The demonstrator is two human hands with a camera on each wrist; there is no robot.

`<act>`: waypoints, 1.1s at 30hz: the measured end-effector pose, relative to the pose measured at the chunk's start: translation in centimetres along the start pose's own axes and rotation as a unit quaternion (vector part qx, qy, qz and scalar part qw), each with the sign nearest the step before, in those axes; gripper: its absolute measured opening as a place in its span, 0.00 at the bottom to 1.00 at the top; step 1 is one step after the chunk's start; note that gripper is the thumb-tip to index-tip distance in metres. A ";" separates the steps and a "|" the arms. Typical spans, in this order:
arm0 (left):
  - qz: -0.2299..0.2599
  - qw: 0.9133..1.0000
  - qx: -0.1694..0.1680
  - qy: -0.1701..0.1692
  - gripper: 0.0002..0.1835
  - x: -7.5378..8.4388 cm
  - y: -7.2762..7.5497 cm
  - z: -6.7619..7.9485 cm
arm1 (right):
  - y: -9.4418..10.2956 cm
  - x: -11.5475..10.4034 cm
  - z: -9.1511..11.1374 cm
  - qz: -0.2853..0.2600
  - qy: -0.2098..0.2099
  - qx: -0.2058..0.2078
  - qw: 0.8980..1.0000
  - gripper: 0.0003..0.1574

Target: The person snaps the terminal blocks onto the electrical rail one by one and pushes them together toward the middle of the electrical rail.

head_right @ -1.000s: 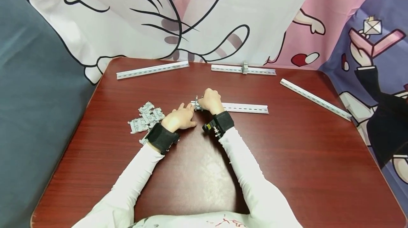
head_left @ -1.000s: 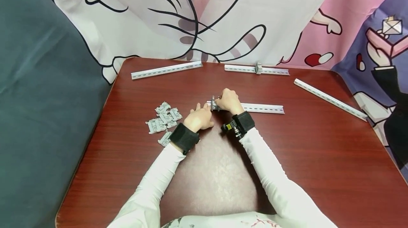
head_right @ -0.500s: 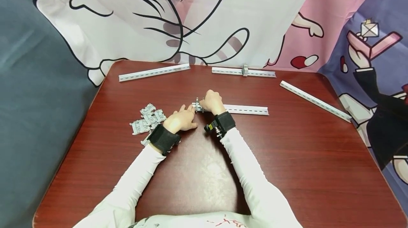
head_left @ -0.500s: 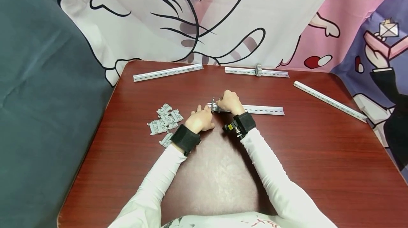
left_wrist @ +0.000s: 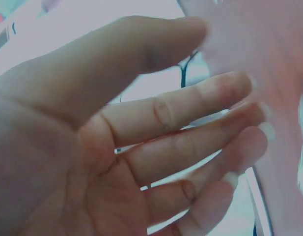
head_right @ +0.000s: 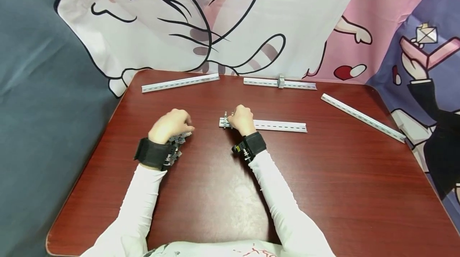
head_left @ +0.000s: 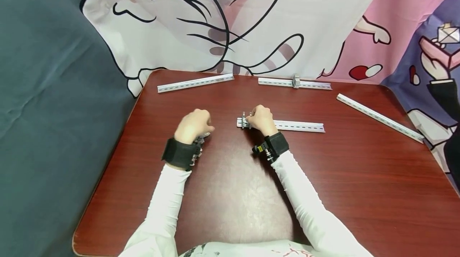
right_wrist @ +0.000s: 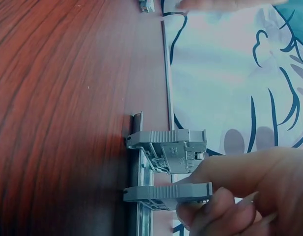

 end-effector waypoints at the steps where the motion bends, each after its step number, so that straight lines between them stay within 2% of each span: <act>1: 0.001 1.000 0.009 0.011 0.07 -0.6 0.4 0.3 | 0.1 0.1 0.0 0.001 0.000 -0.001 1.000 0.21; 3: 0.004 0.999 0.011 0.031 0.07 -1.5 0.7 0.7 | 0.3 0.3 0.0 0.005 0.004 -0.003 1.000 0.22; 5: 0.000 0.999 -0.005 0.050 0.10 -2.1 0.6 0.8 | 0.5 0.6 0.1 0.006 0.010 -0.001 1.000 0.23; 9: -0.017 0.994 -0.060 0.087 0.31 -2.3 -0.4 0.2 | 1.2 0.9 0.4 -0.006 0.026 -0.002 1.000 0.28; 12: -0.031 0.992 -0.080 0.093 0.41 -2.2 -1.2 -0.4 | 2.0 1.1 0.8 -0.020 0.036 -0.010 0.999 0.30; 14: -0.038 0.992 -0.076 0.088 0.40 -2.2 -1.5 -0.8 | 2.7 1.3 0.9 -0.028 0.037 -0.016 0.999 0.30; 20: -0.042 0.997 -0.045 0.055 0.31 -2.7 -1.7 -1.3 | 5.0 1.9 1.2 -0.038 0.035 -0.021 0.998 0.28; 24: -0.008 1.000 -0.010 0.010 0.25 -2.3 -1.6 -1.5 | 6.0 2.0 1.6 -0.050 0.052 -0.048 0.996 0.27; 29: 0.018 0.998 0.012 -0.052 0.26 -0.8 -1.8 -2.0 | 5.8 1.5 2.0 -0.071 0.072 -0.106 0.989 0.26; 33: 0.013 0.997 0.018 -0.079 0.28 0.2 -2.4 -2.7 | 4.5 0.5 2.4 -0.086 0.079 -0.150 0.982 0.25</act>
Point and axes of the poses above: each hand's wrist, its own z-axis away from the middle knuckle, its own y-axis out of the back of the hand, x = y × z, the point moved 1 cm from there along -z, towards the middle knuckle, and after that the axes turned 8 degrees about -y, right-handed, at the moved point
